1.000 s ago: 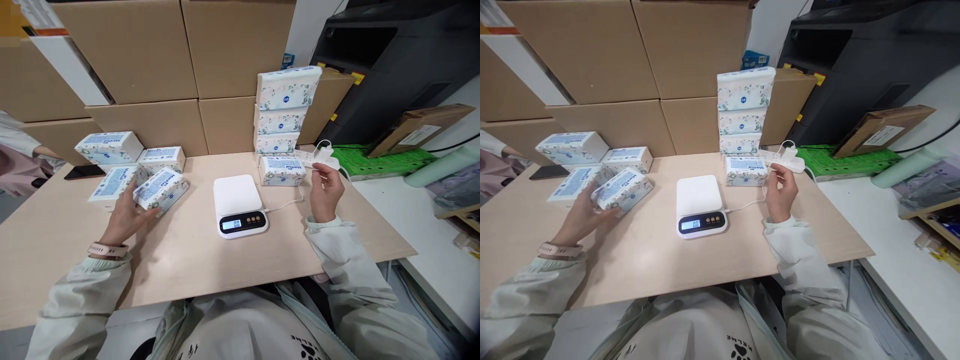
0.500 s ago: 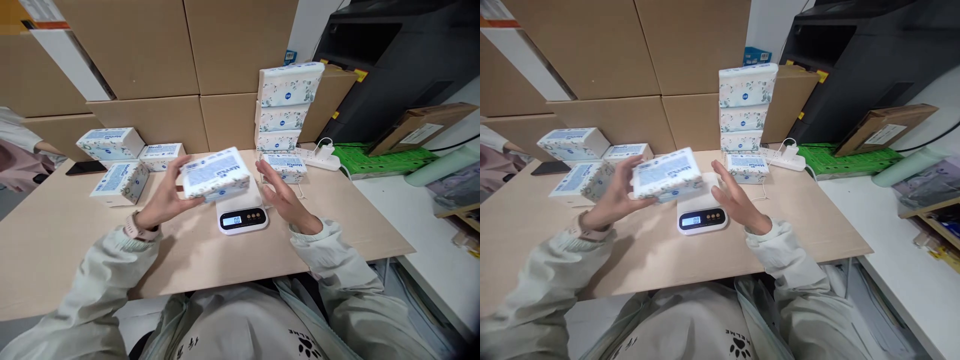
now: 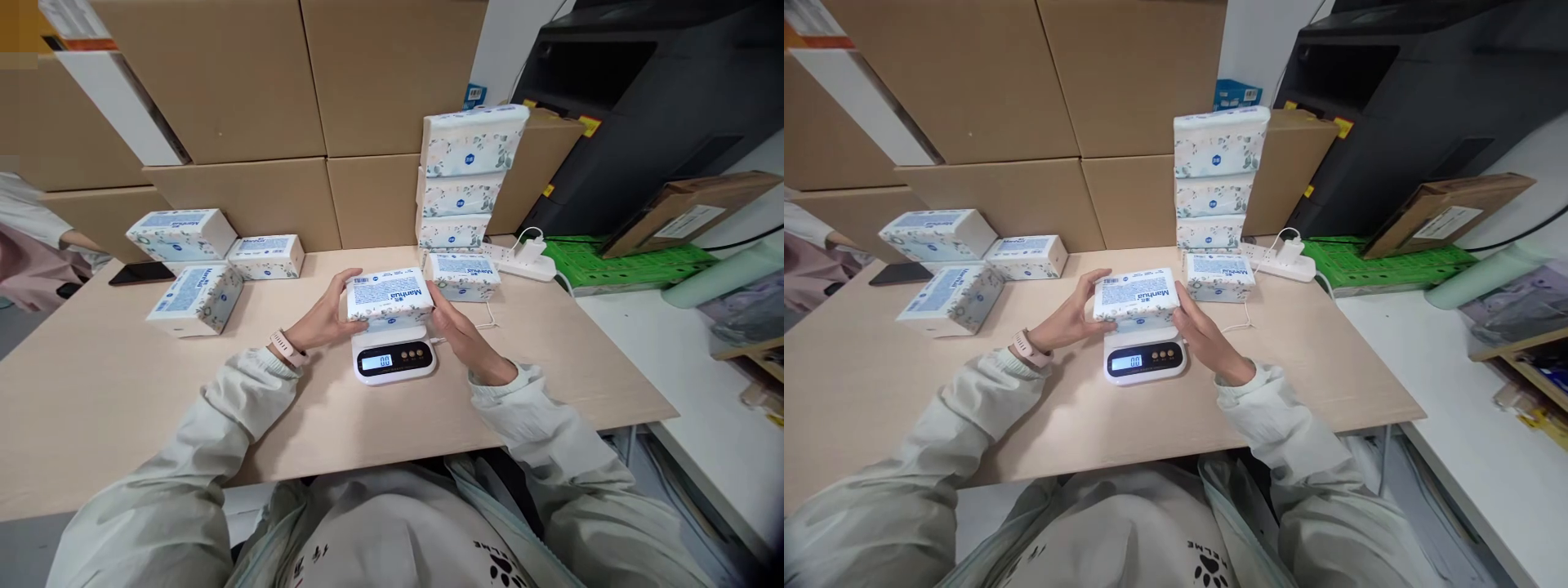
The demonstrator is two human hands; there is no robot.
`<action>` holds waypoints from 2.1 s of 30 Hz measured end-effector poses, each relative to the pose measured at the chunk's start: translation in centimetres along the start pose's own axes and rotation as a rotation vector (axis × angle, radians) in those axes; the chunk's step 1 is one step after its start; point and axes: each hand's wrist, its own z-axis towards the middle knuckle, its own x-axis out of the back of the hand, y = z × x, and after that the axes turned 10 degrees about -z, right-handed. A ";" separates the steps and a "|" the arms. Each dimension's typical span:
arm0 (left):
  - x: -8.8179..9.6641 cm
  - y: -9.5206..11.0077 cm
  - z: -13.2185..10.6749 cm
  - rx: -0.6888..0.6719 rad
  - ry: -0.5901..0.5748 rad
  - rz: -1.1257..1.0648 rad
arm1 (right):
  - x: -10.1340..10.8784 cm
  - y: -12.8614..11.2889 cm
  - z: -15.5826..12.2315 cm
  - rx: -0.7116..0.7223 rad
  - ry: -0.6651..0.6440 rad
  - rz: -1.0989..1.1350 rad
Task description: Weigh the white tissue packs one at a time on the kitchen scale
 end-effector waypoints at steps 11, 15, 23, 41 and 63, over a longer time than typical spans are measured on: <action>-0.7 0.3 -9.4 0.154 0.614 -0.447 | 0.9 2.2 -1.0 0.082 0.540 0.154; -1.1 -0.1 -9.7 0.187 0.574 -0.508 | 0.8 2.5 -0.9 0.088 0.540 0.178; -1.3 -0.1 -9.3 0.232 0.565 -0.523 | 0.7 2.5 -0.8 0.082 0.557 0.203; -1.3 0.1 -9.4 0.240 0.556 -0.490 | 0.7 2.6 -0.9 0.098 0.560 0.211; -1.4 0.5 -9.4 0.225 0.562 -0.478 | 0.7 2.3 -1.0 0.089 0.555 0.216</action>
